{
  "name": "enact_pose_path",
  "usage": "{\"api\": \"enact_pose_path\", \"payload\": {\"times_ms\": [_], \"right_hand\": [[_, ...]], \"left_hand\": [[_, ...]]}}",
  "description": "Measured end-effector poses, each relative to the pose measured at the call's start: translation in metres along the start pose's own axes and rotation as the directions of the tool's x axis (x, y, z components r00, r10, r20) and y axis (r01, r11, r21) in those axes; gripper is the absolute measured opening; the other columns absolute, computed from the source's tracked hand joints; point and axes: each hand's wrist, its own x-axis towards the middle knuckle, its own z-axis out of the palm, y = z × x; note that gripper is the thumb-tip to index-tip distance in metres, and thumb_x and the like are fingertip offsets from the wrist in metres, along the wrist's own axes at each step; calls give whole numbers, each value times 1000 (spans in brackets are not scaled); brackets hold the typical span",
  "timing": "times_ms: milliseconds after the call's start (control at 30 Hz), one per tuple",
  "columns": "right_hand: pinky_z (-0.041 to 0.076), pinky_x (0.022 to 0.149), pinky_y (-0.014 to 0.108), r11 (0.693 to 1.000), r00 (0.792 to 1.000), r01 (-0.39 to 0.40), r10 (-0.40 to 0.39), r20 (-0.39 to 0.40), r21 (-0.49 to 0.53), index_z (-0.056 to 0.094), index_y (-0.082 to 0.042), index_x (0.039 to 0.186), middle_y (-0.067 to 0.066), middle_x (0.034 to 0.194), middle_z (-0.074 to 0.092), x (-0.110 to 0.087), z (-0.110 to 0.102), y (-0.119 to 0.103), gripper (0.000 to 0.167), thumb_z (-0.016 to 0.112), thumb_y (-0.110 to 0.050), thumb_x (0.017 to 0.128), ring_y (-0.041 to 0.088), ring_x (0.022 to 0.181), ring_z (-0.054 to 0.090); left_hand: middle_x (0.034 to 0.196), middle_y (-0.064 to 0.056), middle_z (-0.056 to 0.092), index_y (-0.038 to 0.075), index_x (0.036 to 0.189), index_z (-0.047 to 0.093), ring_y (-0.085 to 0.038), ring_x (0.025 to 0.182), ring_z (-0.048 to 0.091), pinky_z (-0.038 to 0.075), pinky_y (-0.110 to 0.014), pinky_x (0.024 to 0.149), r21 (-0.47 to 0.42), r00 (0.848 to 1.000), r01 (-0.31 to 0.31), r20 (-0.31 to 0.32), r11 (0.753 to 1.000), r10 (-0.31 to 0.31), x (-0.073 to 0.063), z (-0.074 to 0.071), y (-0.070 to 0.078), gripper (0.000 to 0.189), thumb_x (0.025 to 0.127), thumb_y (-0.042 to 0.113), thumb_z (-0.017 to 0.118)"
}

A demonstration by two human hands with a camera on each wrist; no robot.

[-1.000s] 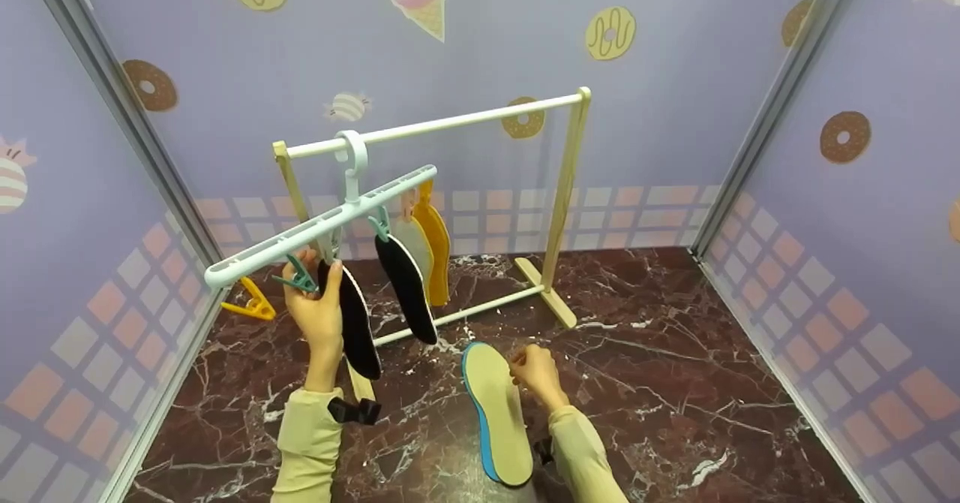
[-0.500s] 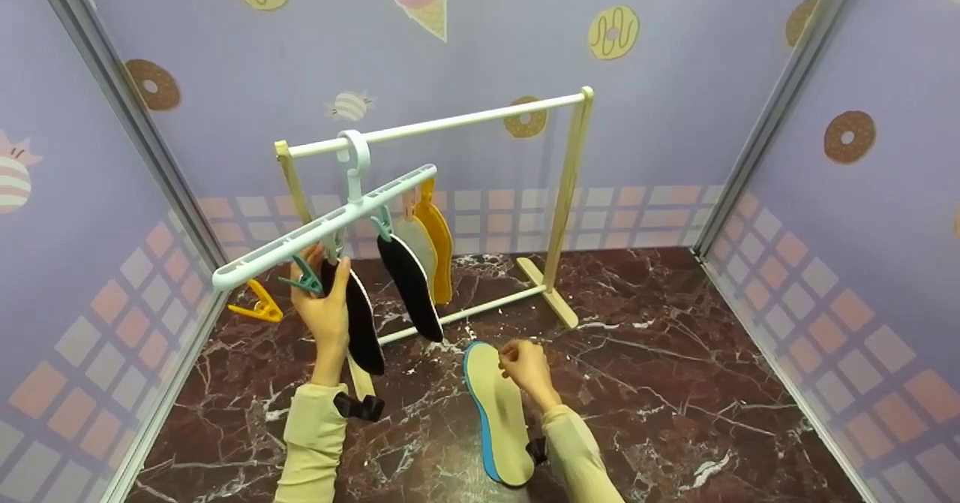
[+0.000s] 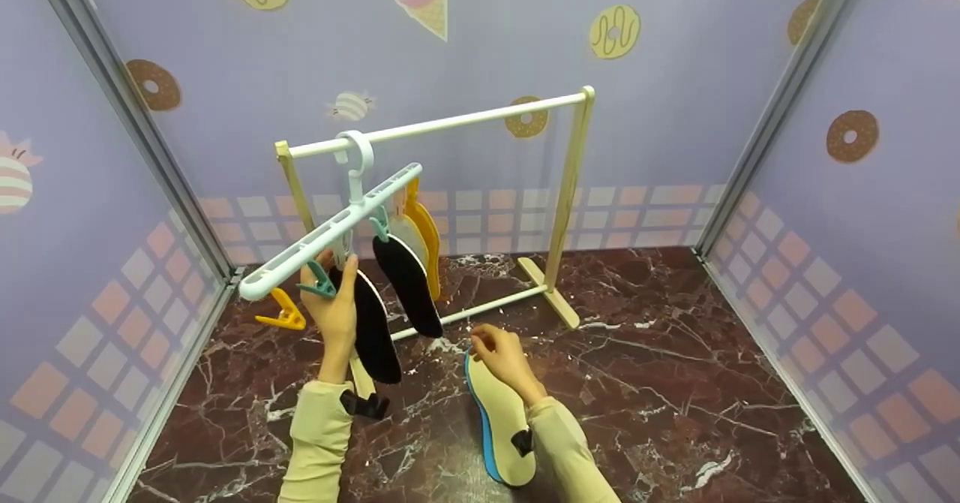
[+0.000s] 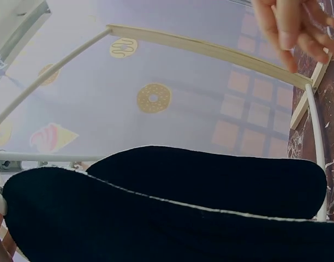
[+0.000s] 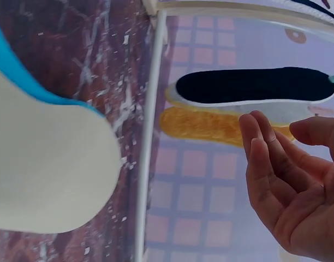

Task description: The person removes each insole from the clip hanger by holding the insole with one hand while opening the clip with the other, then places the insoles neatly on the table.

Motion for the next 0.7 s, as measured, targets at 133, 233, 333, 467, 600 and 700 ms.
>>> {"api": "enact_pose_path", "payload": {"times_ms": [133,233,333,467,600,700], "right_hand": [[49,55,19,999,999,43,-43,6,-15,62,0,99,16,75,67,7,1,-11,18,50,-11,90,27,65,66],[51,60,21,998,998,58,-57,27,-29,61,-2,101,13,77,68,13,2,-18,19,50,-14,90,23,68,66],[50,61,22,996,995,81,-79,63,-30,61,-4,104,12,82,68,16,2,-26,21,52,-17,90,20,71,66],[51,65,26,993,988,118,-115,105,-27,59,-6,108,11,88,69,21,4,-36,25,54,-21,89,19,76,66],[52,68,24,992,982,129,-129,137,7,57,-5,110,11,94,68,24,9,-43,28,56,-22,88,20,80,66],[52,69,22,988,975,149,-153,159,36,56,-4,112,12,97,68,27,13,-49,31,57,-23,87,21,83,66]], "left_hand": [[89,1,61,-14,102,54,-11,89,55,42,-24,86,-28,1000,-27,1,999,27,0,2,-1,27,76,-9,61],[86,4,60,-14,99,53,-9,87,55,42,-22,85,-24,1000,-28,4,999,29,0,3,-2,25,76,-9,61],[87,6,60,-12,99,54,-9,88,55,41,-21,85,-14,1000,-8,7,1000,8,1,3,-5,24,76,-7,62],[94,7,61,-3,107,56,-12,96,55,41,-21,89,-25,999,37,22,999,-37,2,0,-15,30,78,-1,64],[101,6,63,1,112,57,-12,99,57,43,-24,91,-84,999,37,35,996,-34,4,0,-24,34,79,1,64],[99,7,63,1,111,57,-10,95,59,45,-23,89,-102,1000,14,25,995,-11,5,0,-25,32,79,0,63]]}}
